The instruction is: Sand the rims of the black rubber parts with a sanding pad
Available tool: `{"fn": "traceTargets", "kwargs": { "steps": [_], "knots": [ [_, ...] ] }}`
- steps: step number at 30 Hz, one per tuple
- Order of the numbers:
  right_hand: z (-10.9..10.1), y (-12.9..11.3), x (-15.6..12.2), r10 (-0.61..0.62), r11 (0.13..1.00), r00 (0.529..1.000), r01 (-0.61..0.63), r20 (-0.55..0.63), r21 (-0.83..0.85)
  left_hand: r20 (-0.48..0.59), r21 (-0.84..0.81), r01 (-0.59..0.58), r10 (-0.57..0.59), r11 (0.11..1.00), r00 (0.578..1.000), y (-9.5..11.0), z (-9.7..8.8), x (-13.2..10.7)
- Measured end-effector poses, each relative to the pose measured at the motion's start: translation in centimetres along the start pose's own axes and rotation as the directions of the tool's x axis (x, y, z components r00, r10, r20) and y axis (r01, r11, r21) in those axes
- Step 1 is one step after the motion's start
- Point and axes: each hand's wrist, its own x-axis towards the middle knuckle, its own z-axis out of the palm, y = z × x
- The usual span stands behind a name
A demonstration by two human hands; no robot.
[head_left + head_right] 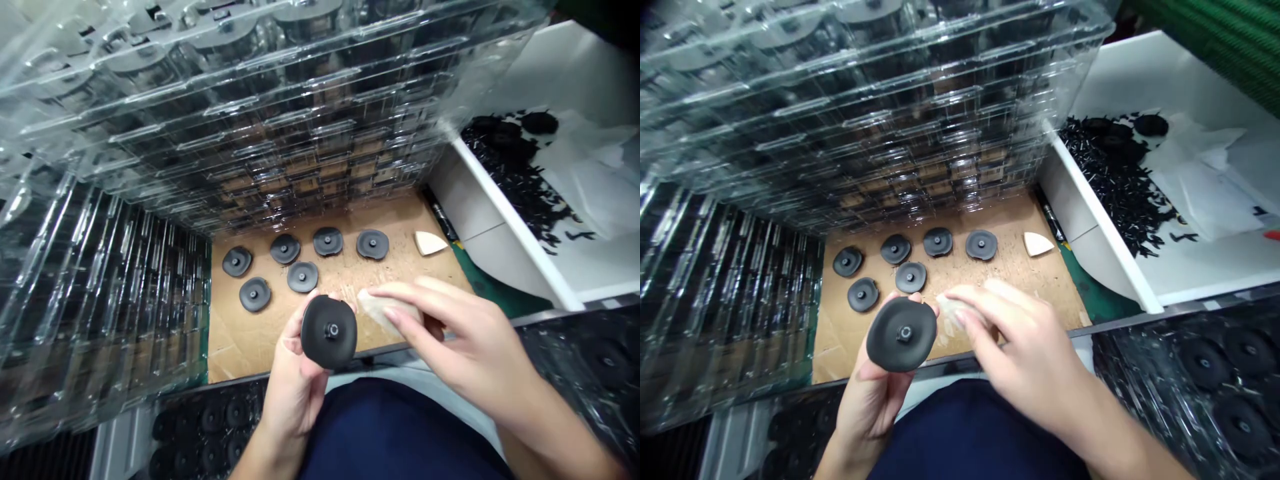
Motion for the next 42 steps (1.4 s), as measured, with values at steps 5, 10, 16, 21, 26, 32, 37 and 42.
{"fn": "traceTargets", "kwargs": {
  "steps": [5, 10, 16, 21, 26, 32, 37, 42],
  "knots": [
    [0.6, -1.5, 0.5, -0.228, 0.973, 0.971, 0.225, 0.073, 0.051, 0.028, -0.039, 0.041, -0.04, 0.998, 0.999, -0.2, -0.4, -0.3],
    [2.2, 0.8, 2.7, -0.38, 0.922, 0.924, 0.382, 0.041, -0.071, 0.05, -0.033, 0.075, -0.073, 0.997, 0.996, -0.2, -1.4, -0.7],
    [2.8, 3.0, 0.9, 0.004, 0.998, 0.997, 0.001, -0.08, 0.059, 0.072, -0.055, 0.146, -0.142, 0.988, 0.987, 0.3, -1.4, -1.7],
    [4.4, 4.6, -3.3, 0.089, 0.99, 0.992, -0.098, 0.085, 0.099, 0.042, 0.01, 0.107, -0.108, 0.994, 0.993, 0.3, -1.0, -1.8],
    [3.5, 1.6, -3.5, 0.101, 0.989, 0.994, -0.097, -0.038, 0.11, 0.018, 0.021, 0.05, -0.051, 0.999, 0.999, -0.2, -0.7, -1.6],
    [3.0, 1.3, 0.1, -0.101, 0.995, 0.991, 0.103, -0.084, 0.018, -0.075, 0.04, -0.016, 0.019, 0.999, 0.997, -0.6, -0.4, -1.7],
    [5.2, 5.6, -1.2, 0.1, 0.995, 0.993, -0.101, -0.055, -0.021, -0.11, 0.084, -0.019, 0.028, 0.996, 0.994, -0.7, -1.1, -2.1],
    [6.8, 6.5, -4.3, 0.122, 0.99, 0.989, -0.128, 0.088, 0.056, -0.077, 0.039, -0.024, 0.027, 0.999, 0.997, -1.0, -1.2, -1.8]
  ]
}}
